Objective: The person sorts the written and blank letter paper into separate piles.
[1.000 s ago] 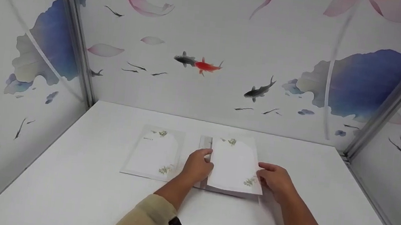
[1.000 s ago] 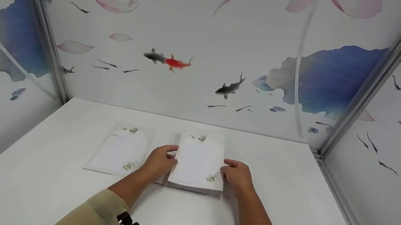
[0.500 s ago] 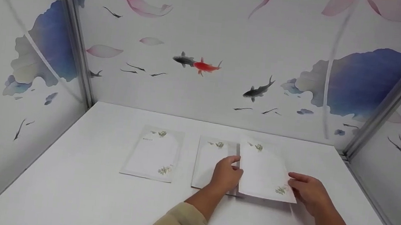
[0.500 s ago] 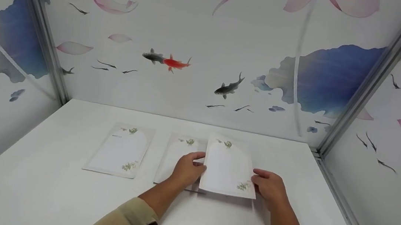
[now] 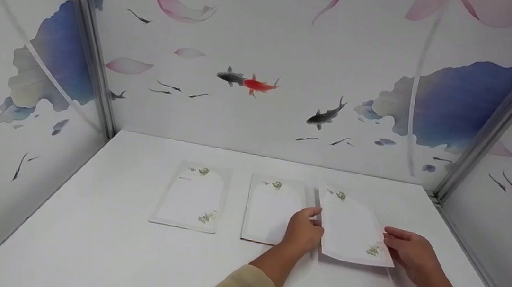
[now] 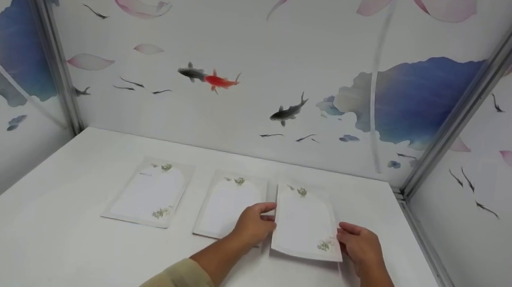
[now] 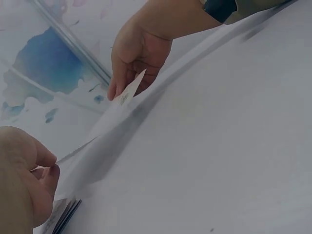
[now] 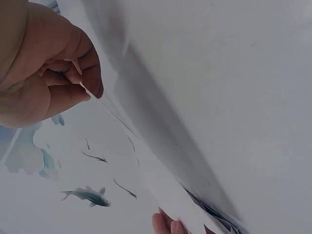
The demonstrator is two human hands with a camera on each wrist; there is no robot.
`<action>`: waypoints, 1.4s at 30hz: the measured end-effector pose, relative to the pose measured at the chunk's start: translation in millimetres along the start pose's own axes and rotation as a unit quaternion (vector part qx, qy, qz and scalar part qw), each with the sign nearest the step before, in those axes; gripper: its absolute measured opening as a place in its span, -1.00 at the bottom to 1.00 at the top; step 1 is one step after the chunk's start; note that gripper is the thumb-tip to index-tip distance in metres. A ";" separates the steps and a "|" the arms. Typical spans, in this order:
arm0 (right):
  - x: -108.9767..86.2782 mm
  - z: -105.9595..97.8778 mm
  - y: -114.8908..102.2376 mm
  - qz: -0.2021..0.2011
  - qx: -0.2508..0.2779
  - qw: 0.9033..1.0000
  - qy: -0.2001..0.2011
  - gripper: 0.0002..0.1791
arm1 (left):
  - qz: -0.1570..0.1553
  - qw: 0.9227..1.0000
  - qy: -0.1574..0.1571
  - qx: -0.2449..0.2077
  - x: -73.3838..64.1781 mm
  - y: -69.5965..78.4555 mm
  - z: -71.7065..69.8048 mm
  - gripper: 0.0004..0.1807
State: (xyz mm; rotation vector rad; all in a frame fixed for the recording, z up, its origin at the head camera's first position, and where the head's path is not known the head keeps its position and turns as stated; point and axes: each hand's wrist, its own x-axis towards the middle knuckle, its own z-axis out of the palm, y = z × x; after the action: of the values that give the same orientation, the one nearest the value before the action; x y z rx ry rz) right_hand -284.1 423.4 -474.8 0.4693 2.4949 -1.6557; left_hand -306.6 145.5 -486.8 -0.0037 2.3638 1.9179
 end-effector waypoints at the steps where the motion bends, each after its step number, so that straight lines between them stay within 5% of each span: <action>1: 0.6 -0.5 0.9 0.000 -0.003 1.000 0.003 -0.34 | -0.001 1.000 -0.002 0.003 0.1 -0.9 0.7 -0.52; 18: 2.0 -13.1 4.3 0.013 -0.023 1.000 0.017 -0.28 | 0.020 0.996 -0.071 0.043 -1.6 -4.5 3.0 -0.48; 27: -1.3 -18.0 2.9 -0.004 -0.009 1.000 0.025 -0.21 | 0.025 0.996 -0.078 0.035 -1.6 -6.9 2.0 -0.46; 35: -3.4 8.6 -3.3 -0.050 -0.028 0.998 0.019 -0.18 | 0.031 0.996 -0.082 0.023 -2.8 -5.7 -8.5 -0.42; 42: 1.8 41.7 -26.9 -0.068 -0.021 0.997 0.003 -0.20 | 0.036 0.997 -0.062 0.018 4.8 -6.7 -37.0 -0.39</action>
State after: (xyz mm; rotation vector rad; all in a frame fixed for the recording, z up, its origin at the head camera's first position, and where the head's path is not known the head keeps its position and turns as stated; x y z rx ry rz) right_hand -297.5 376.0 -468.2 0.3058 2.6135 -1.6454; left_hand -313.7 108.2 -486.1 0.2002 2.3461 1.8481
